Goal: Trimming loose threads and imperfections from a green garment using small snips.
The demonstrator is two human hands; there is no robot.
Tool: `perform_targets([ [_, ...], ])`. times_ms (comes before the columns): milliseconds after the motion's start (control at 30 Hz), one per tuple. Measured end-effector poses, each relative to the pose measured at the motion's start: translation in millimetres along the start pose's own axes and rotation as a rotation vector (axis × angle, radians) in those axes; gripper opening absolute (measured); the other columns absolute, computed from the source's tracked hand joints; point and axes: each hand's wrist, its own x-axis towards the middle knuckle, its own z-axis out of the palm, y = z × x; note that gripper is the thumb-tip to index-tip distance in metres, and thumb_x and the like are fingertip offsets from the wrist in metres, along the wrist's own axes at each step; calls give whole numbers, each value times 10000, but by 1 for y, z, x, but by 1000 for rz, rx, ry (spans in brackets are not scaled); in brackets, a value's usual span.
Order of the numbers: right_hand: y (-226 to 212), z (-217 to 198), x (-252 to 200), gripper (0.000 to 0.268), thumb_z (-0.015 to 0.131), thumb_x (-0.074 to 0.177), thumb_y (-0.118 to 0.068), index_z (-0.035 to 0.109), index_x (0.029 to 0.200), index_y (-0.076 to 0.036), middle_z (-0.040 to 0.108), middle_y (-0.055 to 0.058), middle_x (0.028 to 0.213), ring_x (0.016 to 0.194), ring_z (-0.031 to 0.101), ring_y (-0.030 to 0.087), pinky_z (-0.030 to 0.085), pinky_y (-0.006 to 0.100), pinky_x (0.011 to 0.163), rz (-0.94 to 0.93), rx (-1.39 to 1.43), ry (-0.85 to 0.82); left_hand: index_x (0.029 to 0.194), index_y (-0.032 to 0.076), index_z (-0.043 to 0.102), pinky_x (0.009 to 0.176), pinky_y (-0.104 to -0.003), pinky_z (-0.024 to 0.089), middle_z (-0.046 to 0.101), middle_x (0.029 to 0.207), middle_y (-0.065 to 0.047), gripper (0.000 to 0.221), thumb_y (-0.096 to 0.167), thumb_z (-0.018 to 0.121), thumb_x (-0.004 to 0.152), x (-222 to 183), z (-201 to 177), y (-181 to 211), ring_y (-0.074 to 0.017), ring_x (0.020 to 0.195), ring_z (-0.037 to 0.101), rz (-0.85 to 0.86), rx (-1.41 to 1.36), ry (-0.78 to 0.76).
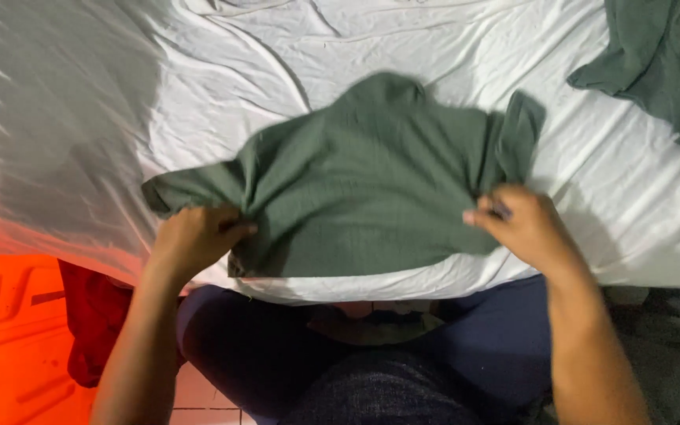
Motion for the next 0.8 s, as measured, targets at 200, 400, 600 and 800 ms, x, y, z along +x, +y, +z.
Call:
perform_targets([
  [200, 35, -6, 20, 153, 745, 978, -244, 764, 1044, -107, 774, 37, 1062, 1029, 706, 171, 506, 315, 923, 277, 132, -66, 848, 138, 779, 449, -319, 415, 672, 673, -13, 309, 398, 710, 1001, 22, 3, -1, -164, 565, 589, 136, -220, 291],
  [400, 17, 30, 87, 659, 884, 840, -230, 615, 1403, -17, 669, 330, 1240, 1160, 639, 478, 526, 545, 937, 86, 6, -31, 1458, 17, 570, 1011, -552, 504, 628, 1287, -270, 623, 248, 765, 913, 101, 28, 22, -469, 1255, 581, 222, -316, 338],
  [600, 51, 41, 112, 352, 857, 857, -135, 749, 1166, -7, 733, 224, 1000, 964, 714, 436, 568, 500, 807, -17, -194, 69, 1231, 60, 731, 849, -524, 576, 747, 963, -204, 444, 134, 851, 810, 113, 23, 6, -424, 982, 716, 165, -541, 311],
  [800, 47, 22, 104, 255, 823, 959, -121, 745, 1200, -91, 713, 68, 932, 685, 667, 261, 537, 358, 522, 111, 60, 90, 1060, 89, 804, 789, -388, 590, 764, 936, -181, 185, 201, 855, 922, 115, 31, -9, -333, 916, 754, 132, -883, 374],
])
